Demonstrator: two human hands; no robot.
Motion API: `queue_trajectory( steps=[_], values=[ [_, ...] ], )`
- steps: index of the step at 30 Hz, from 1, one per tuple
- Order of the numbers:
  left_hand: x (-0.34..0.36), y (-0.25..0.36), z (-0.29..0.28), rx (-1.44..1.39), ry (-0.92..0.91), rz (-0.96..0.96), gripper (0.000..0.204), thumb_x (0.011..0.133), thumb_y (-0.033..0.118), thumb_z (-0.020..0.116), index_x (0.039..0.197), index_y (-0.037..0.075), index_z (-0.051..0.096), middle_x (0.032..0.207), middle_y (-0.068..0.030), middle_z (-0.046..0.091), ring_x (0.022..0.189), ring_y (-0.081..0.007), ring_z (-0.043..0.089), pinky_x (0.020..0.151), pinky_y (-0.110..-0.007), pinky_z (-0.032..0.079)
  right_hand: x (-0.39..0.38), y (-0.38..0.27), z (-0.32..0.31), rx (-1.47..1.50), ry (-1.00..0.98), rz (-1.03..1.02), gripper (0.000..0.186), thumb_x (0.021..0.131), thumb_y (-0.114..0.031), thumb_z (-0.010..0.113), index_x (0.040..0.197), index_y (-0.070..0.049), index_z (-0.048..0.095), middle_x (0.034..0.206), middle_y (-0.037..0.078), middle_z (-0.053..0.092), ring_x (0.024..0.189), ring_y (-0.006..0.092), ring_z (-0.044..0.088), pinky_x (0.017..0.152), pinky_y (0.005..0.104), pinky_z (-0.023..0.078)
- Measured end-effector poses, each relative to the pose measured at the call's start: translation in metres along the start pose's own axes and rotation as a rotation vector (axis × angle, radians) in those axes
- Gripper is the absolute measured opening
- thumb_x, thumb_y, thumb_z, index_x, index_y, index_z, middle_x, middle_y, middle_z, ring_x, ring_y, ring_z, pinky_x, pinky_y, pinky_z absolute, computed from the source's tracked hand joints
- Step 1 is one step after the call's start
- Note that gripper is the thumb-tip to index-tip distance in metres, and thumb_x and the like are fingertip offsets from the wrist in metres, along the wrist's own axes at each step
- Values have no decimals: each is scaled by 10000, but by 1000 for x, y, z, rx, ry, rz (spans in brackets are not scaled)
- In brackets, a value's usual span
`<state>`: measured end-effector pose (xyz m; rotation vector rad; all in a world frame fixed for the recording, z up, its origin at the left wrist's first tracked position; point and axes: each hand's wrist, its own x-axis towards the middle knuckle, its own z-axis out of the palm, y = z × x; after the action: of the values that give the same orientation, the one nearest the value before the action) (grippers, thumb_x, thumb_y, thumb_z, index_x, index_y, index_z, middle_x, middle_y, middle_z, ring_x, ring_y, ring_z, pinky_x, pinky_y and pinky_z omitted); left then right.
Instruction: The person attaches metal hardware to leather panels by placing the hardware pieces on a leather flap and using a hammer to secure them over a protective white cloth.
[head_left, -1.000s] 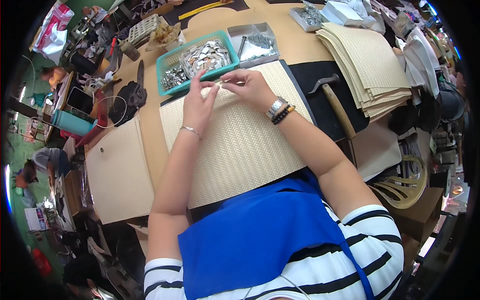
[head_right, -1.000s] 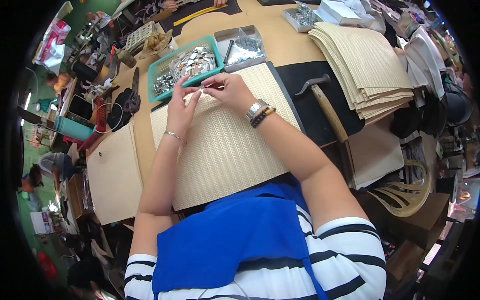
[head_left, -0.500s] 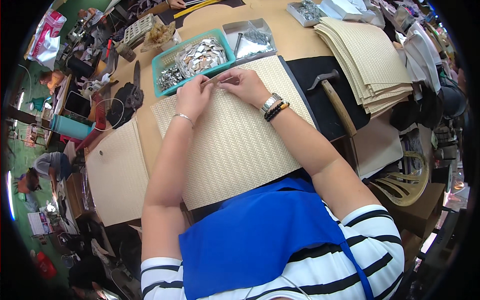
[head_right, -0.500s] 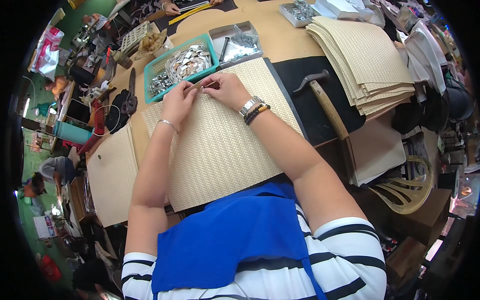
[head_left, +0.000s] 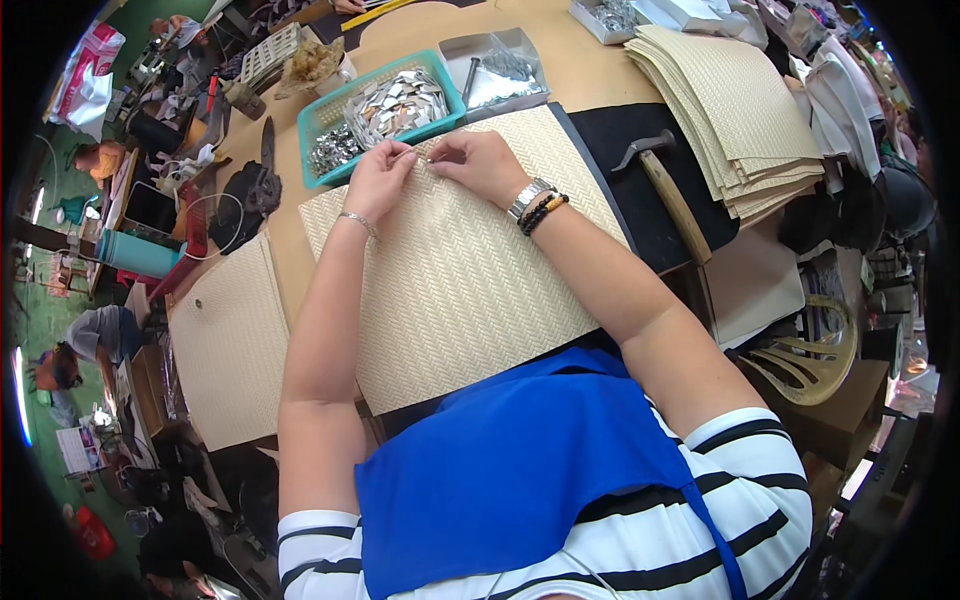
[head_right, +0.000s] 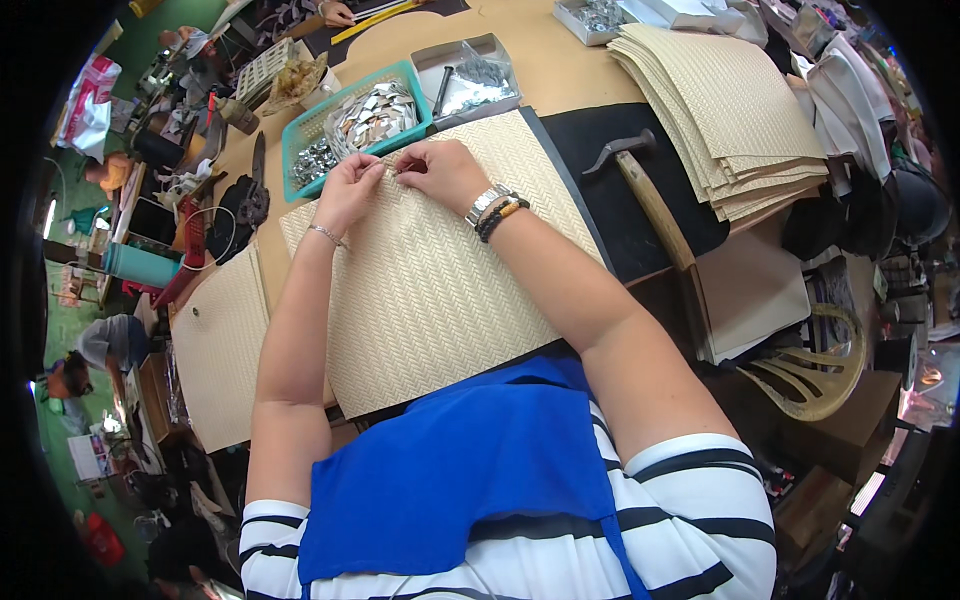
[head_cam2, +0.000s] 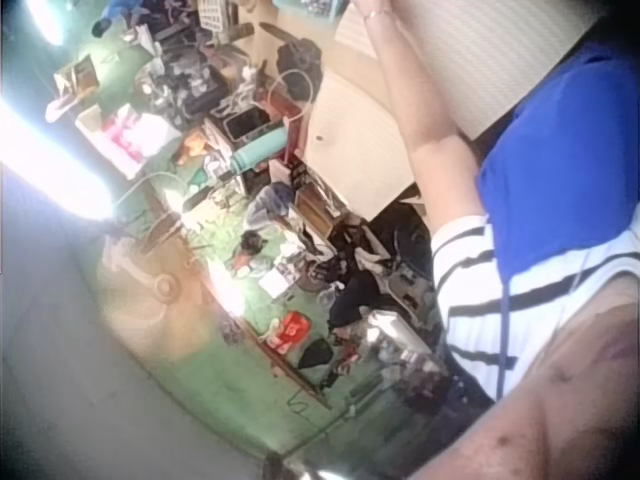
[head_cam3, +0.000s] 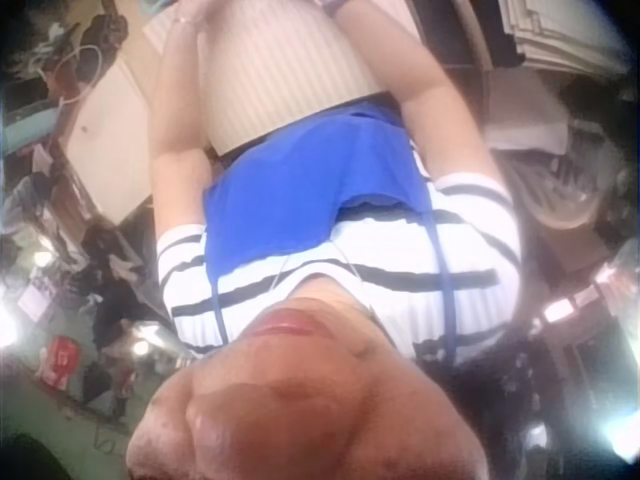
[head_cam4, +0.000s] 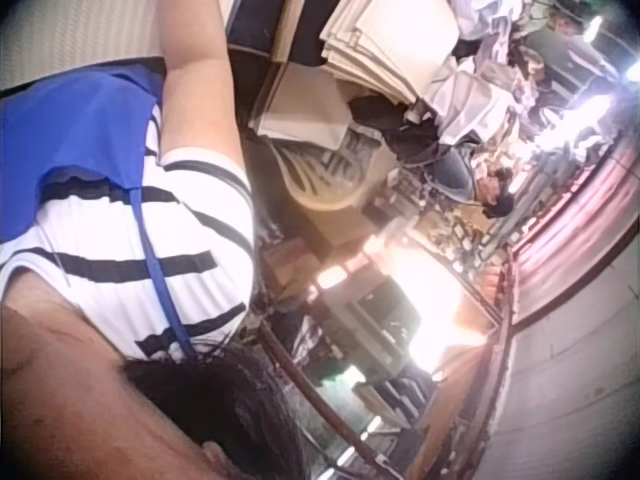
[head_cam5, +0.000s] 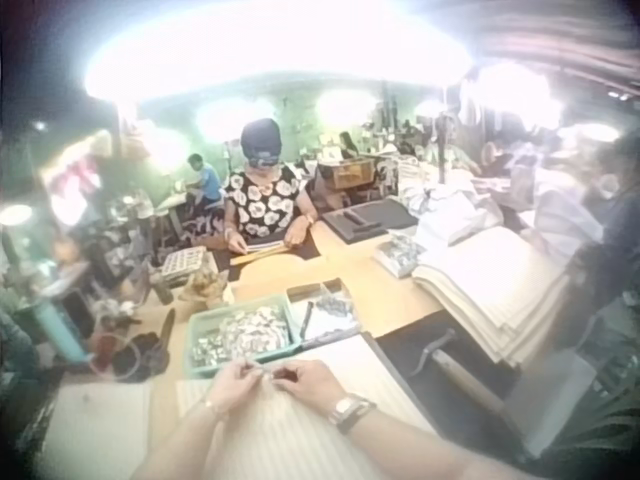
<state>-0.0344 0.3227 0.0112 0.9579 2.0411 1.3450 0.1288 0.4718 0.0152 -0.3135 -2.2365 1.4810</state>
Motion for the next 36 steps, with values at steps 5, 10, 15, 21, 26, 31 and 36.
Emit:
queue_trajectory(
  steps=[5, 10, 15, 21, 26, 31, 36],
  values=[
    [-3, 0, 4, 69, 29, 18, 131, 1036, 137, 693, 1091, 18, 678, 927, 43, 668, 845, -37, 586, 763, -216, 483, 0, 3, 4, -54, 35, -59, 214, 844, -134, 846, 1035, -51, 796, 918, 122, 795, 822, 231, 774, 797, 341, 612],
    [-11, 2, 6, 178, 101, 91, 143, 1018, 168, 707, 1080, 40, 716, 952, -72, 759, 857, -129, 689, 791, -291, 534, 2, 5, 10, -256, 111, -247, 194, 824, -179, 851, 995, -109, 790, 923, 74, 777, 959, 255, 749, 964, 393, 561],
    [-42, 41, 6, 585, 105, 280, 61, 998, 129, 714, 1038, 86, 732, 934, -76, 736, 851, -166, 697, 795, -309, 528, 3, -3, 14, -519, 348, -425, 176, 805, -175, 836, 950, -187, 737, 875, 8, 738, 989, 224, 720, 1162, 519, 418],
    [-109, 72, 15, 837, 227, 696, 92, 907, 144, 763, 998, 135, 771, 943, -48, 735, 885, -277, 708, 752, -409, 526, -40, -33, -14, -593, 155, -660, 122, 783, -132, 746, 844, -190, 659, 821, -26, 695, 840, 191, 716, 989, 436, 510],
    [-181, 51, 46, 770, 123, 564, 106, 898, 136, 769, 1003, 122, 769, 989, -55, 741, 898, -281, 710, 769, -401, 545, -121, -43, -18, -712, -170, -455, 109, 831, -201, 785, 904, -161, 713, 908, -9, 715, 877, 214, 695, 843, 380, 539],
    [-184, 57, 54, 560, 87, 267, 118, 931, 172, 768, 1015, 89, 760, 978, -81, 750, 898, -298, 723, 786, -408, 568, -145, -38, -22, -508, -146, -410, 161, 915, -197, 781, 1054, -115, 771, 1096, 42, 762, 1019, 247, 696, 914, 398, 520],
    [-160, 44, 54, 557, 56, 324, 139, 931, 210, 782, 1016, 100, 792, 907, -70, 716, 758, -234, 710, 681, -355, 547, -141, -40, -23, -427, -152, -449, 135, 925, -159, 770, 1042, -93, 766, 1078, 85, 770, 977, 266, 713, 879, 401, 538]
  ],
)
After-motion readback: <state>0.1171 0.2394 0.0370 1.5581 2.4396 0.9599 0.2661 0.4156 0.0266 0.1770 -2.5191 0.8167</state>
